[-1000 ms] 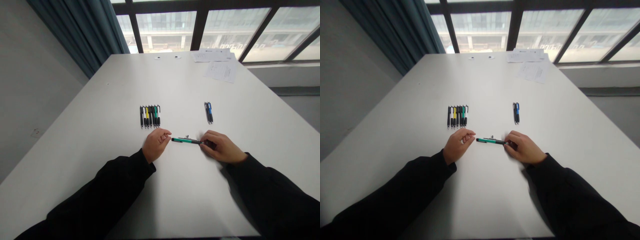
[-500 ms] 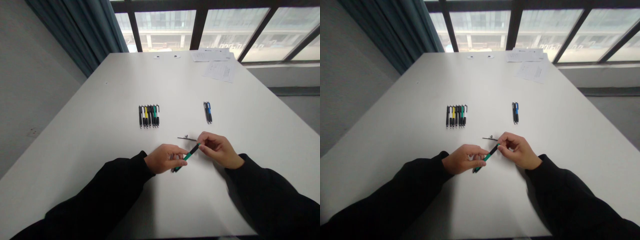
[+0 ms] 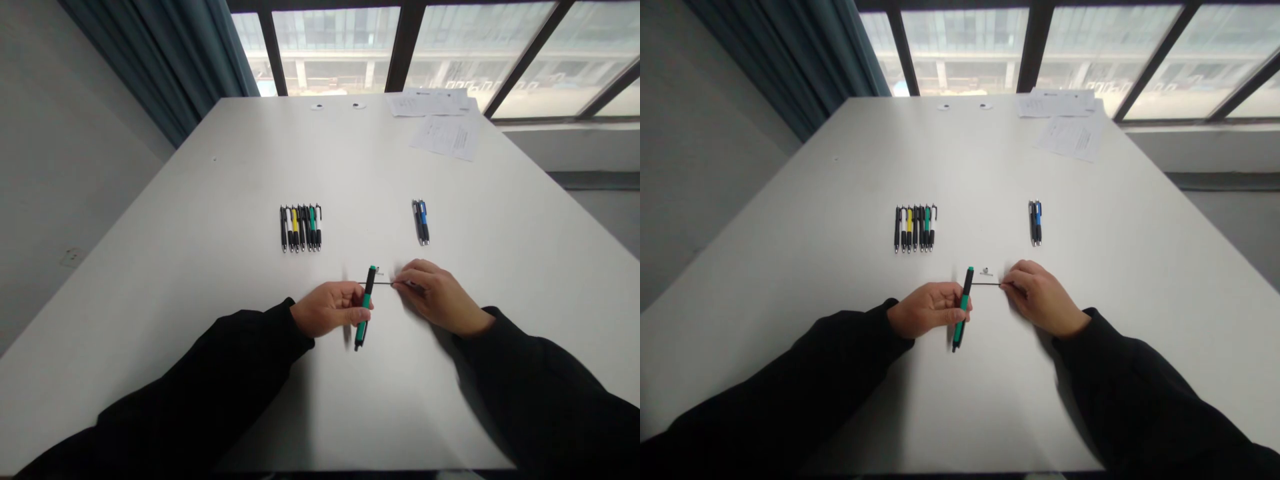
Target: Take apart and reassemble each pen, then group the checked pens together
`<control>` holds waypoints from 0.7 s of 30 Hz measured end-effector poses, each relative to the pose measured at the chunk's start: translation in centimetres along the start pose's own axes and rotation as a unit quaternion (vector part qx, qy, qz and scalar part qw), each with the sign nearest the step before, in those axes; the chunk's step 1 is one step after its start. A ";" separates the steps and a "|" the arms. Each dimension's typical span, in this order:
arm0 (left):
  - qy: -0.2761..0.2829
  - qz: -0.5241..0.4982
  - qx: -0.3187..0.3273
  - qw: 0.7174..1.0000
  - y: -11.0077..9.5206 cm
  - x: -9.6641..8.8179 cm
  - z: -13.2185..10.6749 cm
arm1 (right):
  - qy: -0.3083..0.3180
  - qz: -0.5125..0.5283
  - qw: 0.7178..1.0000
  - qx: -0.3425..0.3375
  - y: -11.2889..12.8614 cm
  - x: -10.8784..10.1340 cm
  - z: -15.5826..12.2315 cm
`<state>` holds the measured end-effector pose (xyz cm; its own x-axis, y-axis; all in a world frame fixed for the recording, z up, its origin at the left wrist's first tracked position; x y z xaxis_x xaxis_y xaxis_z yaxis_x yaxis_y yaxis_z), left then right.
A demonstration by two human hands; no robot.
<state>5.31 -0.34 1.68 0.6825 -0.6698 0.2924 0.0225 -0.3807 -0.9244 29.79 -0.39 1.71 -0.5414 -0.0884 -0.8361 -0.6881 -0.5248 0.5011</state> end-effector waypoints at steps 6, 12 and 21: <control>0.015 0.031 0.005 0.999 0.4 0.1 -0.4 | 0.026 0.116 0.992 0.044 0.7 -0.4 -0.2; 0.016 0.081 0.023 0.996 0.5 -0.1 -0.4 | -0.067 0.439 0.879 0.175 -0.9 -0.2 -0.5; 0.026 0.123 0.024 0.992 0.5 -0.3 -0.5 | -0.128 0.676 0.683 0.244 -1.3 -0.5 -0.1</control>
Point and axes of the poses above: each hand's wrist, its own z-axis towards the middle knuckle, its own x-axis out of the palm, y = z × x, the point moved 1 cm from there along z, towards the middle knuckle, and after that the axes turned 1 degree about y, right-handed, at the moved point
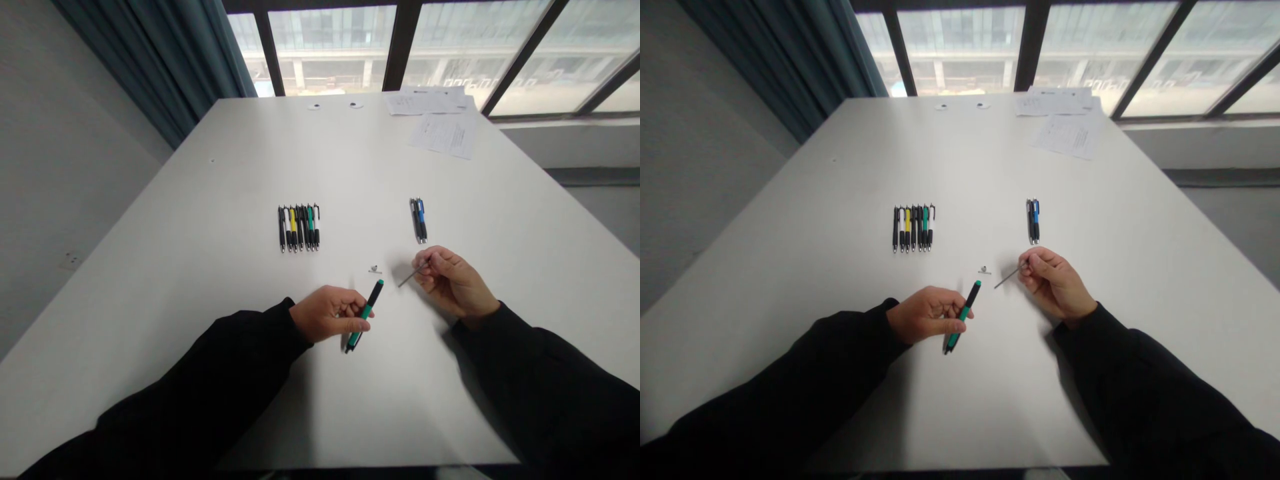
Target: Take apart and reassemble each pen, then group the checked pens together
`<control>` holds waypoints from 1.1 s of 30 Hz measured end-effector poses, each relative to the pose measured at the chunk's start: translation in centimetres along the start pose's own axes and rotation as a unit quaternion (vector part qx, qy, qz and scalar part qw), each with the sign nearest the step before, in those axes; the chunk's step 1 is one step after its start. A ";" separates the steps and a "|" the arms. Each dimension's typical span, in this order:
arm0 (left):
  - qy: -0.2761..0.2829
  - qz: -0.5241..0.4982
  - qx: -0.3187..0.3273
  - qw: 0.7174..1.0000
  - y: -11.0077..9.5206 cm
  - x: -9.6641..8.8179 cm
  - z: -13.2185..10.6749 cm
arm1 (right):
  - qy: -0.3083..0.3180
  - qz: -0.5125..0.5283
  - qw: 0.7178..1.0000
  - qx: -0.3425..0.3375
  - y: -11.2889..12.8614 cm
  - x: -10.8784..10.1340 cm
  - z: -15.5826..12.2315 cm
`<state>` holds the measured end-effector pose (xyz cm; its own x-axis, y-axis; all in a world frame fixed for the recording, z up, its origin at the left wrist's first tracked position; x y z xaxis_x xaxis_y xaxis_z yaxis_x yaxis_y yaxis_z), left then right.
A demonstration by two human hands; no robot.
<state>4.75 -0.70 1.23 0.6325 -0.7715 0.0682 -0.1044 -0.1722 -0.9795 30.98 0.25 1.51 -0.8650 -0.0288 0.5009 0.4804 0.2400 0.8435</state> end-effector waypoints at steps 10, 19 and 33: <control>0.017 0.074 0.009 0.997 -0.5 -0.1 0.0 | -0.027 0.019 0.999 0.012 -0.1 -0.1 0.3; 0.014 0.074 0.005 0.997 -0.6 -0.1 0.0 | -0.018 -0.013 1.000 -0.019 -0.2 -0.1 0.4; 0.012 -0.043 -0.050 0.998 -0.4 0.2 0.5 | 0.090 -0.102 0.991 0.007 -1.6 1.5 0.0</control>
Point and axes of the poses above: each hand's wrist, its own z-axis towards the middle knuckle, its own x-axis out of the palm, y = z × x, the point moved 1 cm from there along z, towards the middle knuckle, and after that the axes turned 1 degree about y, right-handed, at the moved point
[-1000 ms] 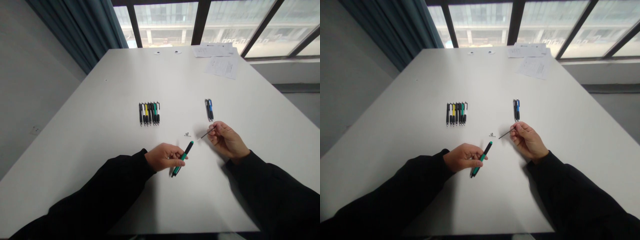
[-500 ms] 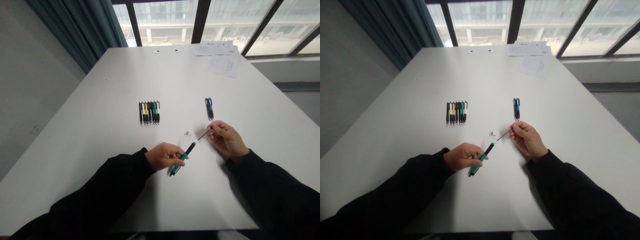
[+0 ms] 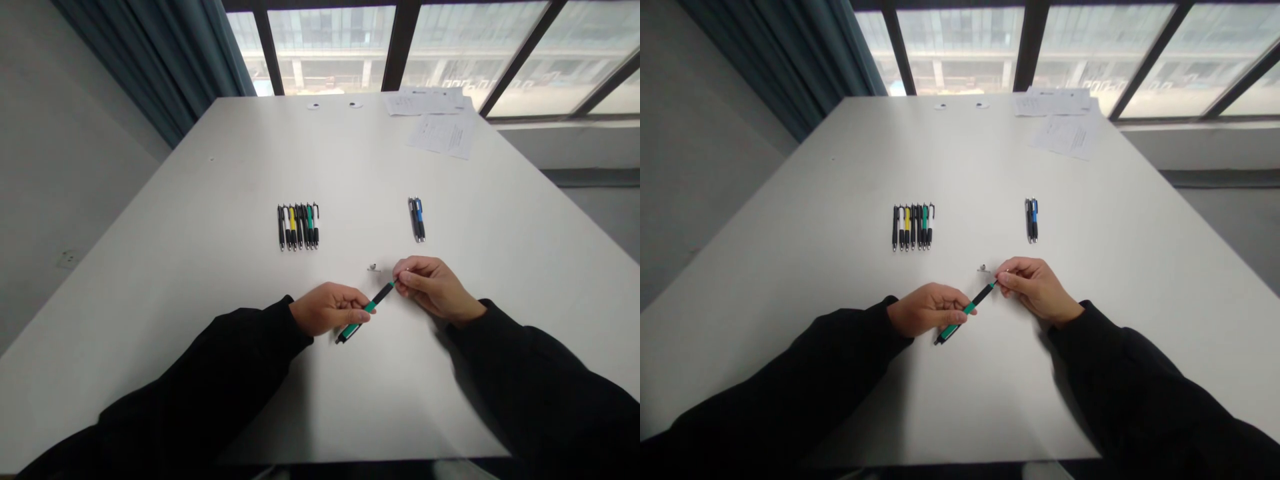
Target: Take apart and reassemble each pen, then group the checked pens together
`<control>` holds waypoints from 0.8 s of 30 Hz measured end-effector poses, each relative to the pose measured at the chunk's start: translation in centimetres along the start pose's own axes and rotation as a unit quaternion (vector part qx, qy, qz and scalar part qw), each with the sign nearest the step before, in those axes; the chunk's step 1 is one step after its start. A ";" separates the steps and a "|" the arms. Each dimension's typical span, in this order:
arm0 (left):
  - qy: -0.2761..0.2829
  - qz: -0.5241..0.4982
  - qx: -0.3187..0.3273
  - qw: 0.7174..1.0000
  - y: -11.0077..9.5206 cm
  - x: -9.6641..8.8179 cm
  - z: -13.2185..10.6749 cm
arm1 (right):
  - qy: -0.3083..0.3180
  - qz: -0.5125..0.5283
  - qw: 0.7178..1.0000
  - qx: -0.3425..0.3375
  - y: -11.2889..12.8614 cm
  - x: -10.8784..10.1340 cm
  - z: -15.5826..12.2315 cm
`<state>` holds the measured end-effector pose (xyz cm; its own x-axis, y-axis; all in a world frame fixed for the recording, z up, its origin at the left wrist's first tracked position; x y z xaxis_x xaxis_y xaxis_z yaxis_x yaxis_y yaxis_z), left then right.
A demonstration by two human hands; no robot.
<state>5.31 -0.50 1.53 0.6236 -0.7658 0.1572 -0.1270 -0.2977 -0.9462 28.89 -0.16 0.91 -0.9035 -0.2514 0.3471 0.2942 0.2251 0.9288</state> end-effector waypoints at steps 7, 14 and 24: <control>-0.004 0.016 0.013 1.000 0.2 0.0 0.1 | 0.019 0.000 1.000 -0.003 0.1 0.9 0.0; -0.012 0.007 0.014 1.000 0.6 0.1 0.3 | 0.002 -0.042 0.999 -0.008 0.1 1.4 0.2; -0.050 0.026 0.030 0.998 0.5 0.6 0.2 | 0.027 -0.157 0.987 -0.027 0.9 1.3 0.2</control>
Point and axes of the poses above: each hand's wrist, its own z-axis towards the middle knuckle, its own x-axis out of the palm, y = z × x, the point moved 1 cm from there along z, towards the middle knuckle, and after that the axes turned 1 degree about y, right-handed, at the moved point
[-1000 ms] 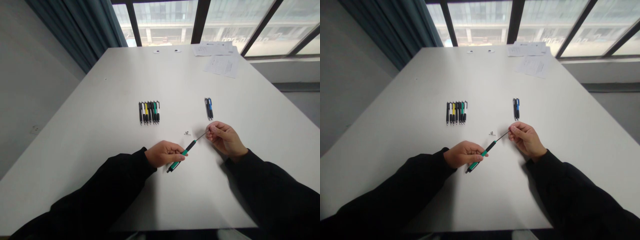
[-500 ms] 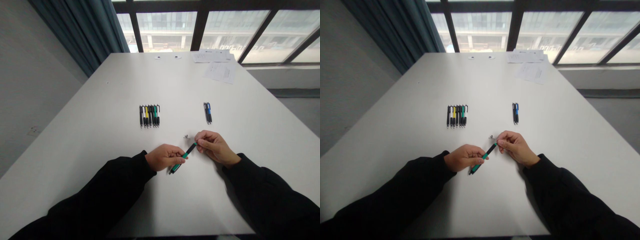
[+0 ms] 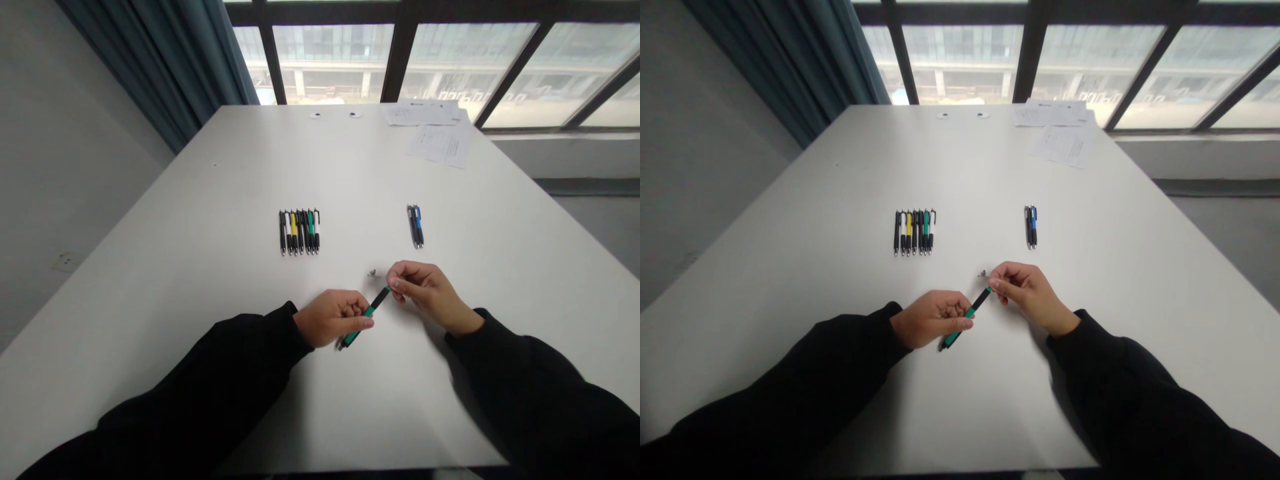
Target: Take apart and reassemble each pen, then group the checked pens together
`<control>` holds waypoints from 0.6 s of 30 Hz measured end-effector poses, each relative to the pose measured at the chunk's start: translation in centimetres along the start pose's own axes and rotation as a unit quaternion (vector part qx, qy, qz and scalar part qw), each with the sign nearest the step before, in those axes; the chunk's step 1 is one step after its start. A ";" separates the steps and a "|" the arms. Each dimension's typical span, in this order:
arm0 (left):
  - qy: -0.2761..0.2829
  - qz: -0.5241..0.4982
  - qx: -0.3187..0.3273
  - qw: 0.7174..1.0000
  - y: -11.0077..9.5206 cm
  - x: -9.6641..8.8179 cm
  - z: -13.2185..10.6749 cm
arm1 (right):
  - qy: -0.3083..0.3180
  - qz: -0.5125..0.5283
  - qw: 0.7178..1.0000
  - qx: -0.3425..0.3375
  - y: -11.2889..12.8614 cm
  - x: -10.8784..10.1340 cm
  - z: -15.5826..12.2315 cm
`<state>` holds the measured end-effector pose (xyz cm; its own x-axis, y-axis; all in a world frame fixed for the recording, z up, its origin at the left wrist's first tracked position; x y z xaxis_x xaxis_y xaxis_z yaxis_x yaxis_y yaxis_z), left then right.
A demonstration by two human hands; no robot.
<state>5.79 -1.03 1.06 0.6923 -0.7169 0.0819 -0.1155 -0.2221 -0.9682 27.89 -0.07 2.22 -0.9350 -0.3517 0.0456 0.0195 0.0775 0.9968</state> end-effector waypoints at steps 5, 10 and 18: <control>-0.004 0.001 0.007 1.000 0.0 0.1 0.0 | 0.003 -0.038 0.999 0.006 1.0 0.4 0.0; 0.003 -0.065 -0.020 0.998 -0.1 0.0 -0.1 | 0.020 -0.037 0.999 -0.027 1.3 0.5 -0.3; 0.030 -0.073 -0.022 0.997 0.1 -0.3 0.0 | 0.018 0.030 0.999 -0.030 0.1 0.8 -0.4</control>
<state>5.59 -0.86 0.98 0.6606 -0.7127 0.2358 -0.0492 -0.3545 -0.9338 27.31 -0.66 2.36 -0.9179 -0.3824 0.1058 0.0962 0.0443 0.9944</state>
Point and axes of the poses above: each hand's wrist, its own z-axis towards the middle knuckle, its own x-axis out of the palm, y = z × x, the point moved 1 cm from there along z, towards the middle knuckle, and after that the axes turned 1 degree about y, right-handed, at the moved point
